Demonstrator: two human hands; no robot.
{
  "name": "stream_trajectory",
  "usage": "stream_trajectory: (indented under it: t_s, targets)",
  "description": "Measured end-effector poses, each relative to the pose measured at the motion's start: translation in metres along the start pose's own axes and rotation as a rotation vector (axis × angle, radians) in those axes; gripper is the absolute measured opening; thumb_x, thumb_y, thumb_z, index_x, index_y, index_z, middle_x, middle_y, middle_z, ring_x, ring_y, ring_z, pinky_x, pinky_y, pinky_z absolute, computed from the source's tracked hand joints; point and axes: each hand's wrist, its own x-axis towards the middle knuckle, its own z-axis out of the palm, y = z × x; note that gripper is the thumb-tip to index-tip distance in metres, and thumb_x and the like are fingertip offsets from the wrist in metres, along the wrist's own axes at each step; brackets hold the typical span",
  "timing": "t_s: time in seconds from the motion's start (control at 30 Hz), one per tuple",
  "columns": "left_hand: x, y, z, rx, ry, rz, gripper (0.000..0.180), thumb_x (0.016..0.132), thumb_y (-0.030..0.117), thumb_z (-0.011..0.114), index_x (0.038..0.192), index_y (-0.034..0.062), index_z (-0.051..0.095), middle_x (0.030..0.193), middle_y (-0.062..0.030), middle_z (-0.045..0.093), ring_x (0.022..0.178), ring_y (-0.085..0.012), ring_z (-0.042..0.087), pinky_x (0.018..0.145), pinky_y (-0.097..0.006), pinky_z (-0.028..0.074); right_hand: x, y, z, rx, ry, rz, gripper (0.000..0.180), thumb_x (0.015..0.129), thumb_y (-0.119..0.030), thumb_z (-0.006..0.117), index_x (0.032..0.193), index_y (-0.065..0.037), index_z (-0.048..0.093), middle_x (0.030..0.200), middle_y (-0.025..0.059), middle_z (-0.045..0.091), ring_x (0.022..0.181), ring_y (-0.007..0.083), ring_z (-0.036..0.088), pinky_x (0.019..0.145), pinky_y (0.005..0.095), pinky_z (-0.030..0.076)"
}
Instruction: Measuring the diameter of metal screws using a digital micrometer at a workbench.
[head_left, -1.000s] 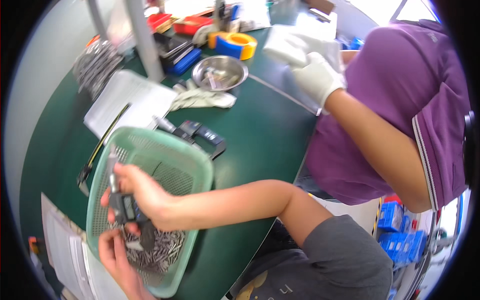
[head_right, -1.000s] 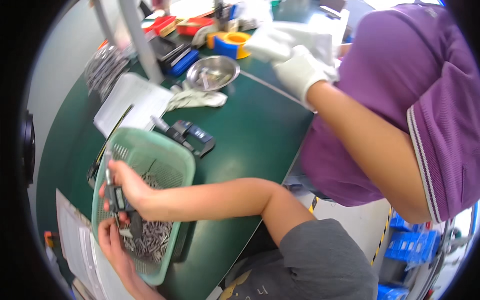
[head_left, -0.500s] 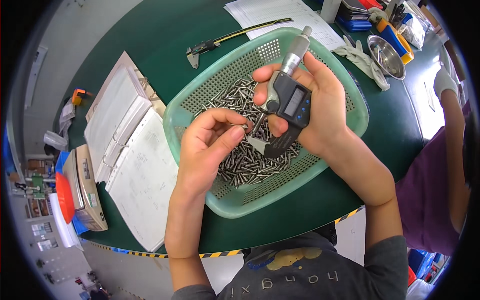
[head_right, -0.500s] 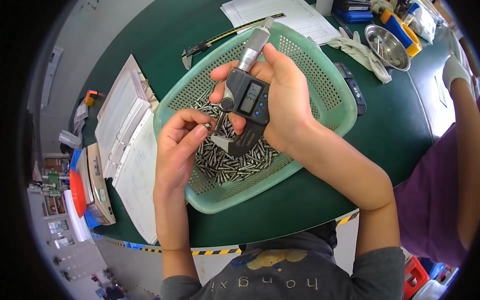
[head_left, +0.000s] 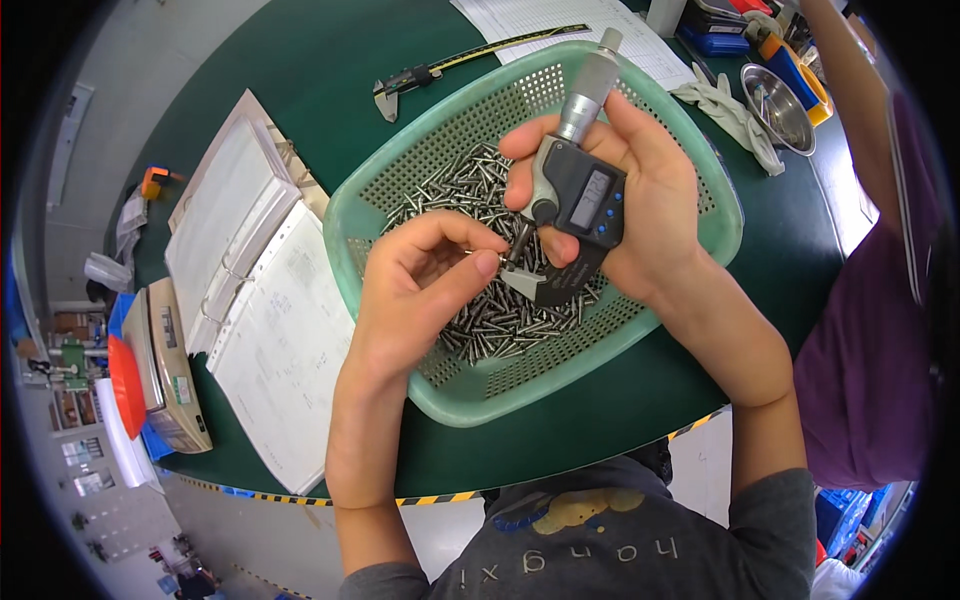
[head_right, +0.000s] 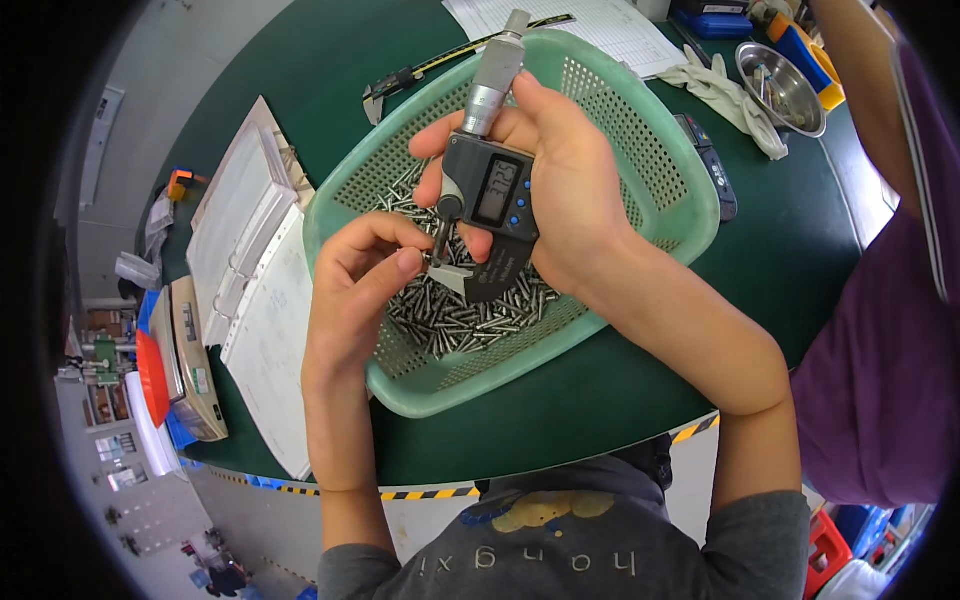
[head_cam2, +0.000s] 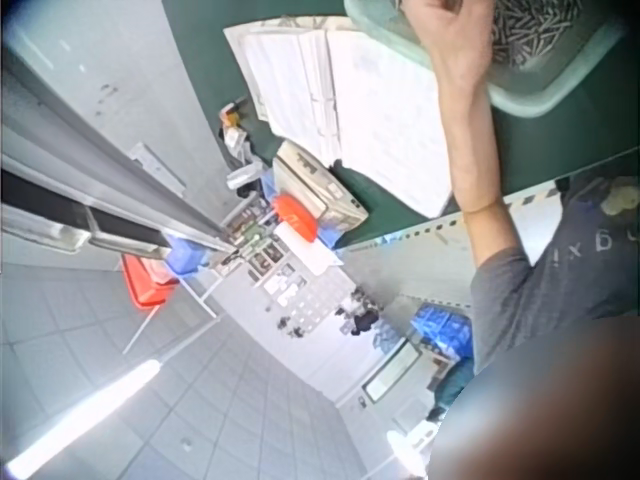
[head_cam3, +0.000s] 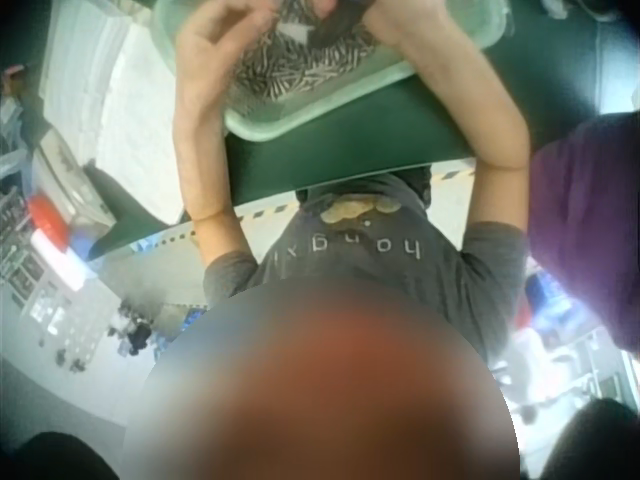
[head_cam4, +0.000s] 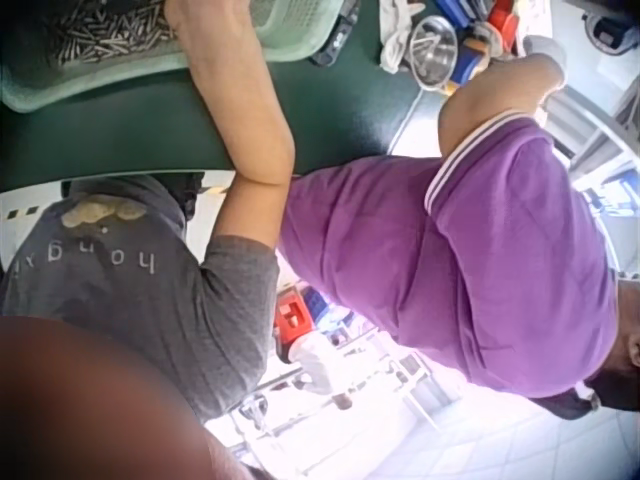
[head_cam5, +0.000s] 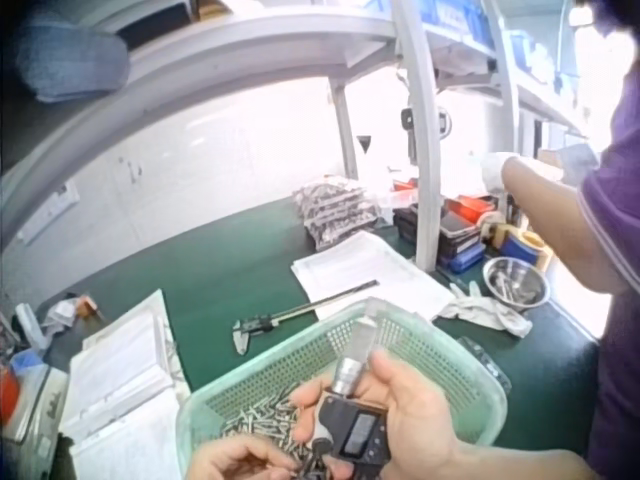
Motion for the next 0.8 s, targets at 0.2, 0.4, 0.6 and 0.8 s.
stream_trajectory:
  t_s: [0.2,0.4,0.6,0.8]
  targets:
    - [0.0006,-0.0007,0.0006,0.01,-0.015,-0.007,0.01,0.076,0.0,0.059,0.086,-0.0002,0.058,0.083,-0.0022,0.057,0.077,-0.0083,0.053,0.072,-0.022,0.042,0.0002,-0.0016,0.0002,-0.042,-0.002,0.019,0.061,0.087,-0.045,0.017,0.089,0.003,0.054,0.067,0.0124,0.057,0.041,0.0154,0.046,0.041,0.024,0.04]
    - [-0.0002,-0.0006,0.0011,0.021,-0.03,-0.018,0.01,0.076,0.0,0.059,0.086,-0.0003,0.058,0.083,-0.0025,0.058,0.078,-0.0085,0.053,0.073,-0.023,0.042,0.0006,-0.0001,0.002,-0.05,0.025,0.039,0.059,0.086,-0.045,0.02,0.088,0.003,0.054,0.066,0.0118,0.057,0.04,0.0149,0.046,0.039,0.0236,0.04]
    - [-0.0005,-0.0005,0.002,0.008,-0.043,-0.041,0.011,0.076,0.001,0.059,0.086,-0.0003,0.058,0.083,-0.0022,0.057,0.078,-0.0085,0.053,0.073,-0.023,0.042,0.0013,0.0015,0.0017,-0.099,0.027,0.006,0.061,0.087,-0.05,0.026,0.087,0.003,0.055,0.066,0.012,0.057,0.037,0.0143,0.047,0.035,0.0202,0.038]
    - [-0.0013,-0.0025,0.0002,-0.006,-0.075,-0.041,0.012,0.077,0.003,0.059,0.089,-0.0002,0.057,0.085,-0.002,0.057,0.079,-0.0077,0.052,0.073,-0.022,0.041,0.0008,0.0013,0.0036,-0.124,0.049,0.039,0.056,0.085,-0.052,0.034,0.08,-0.001,0.054,0.064,0.0106,0.058,0.035,0.0131,0.046,0.033,0.02,0.038]
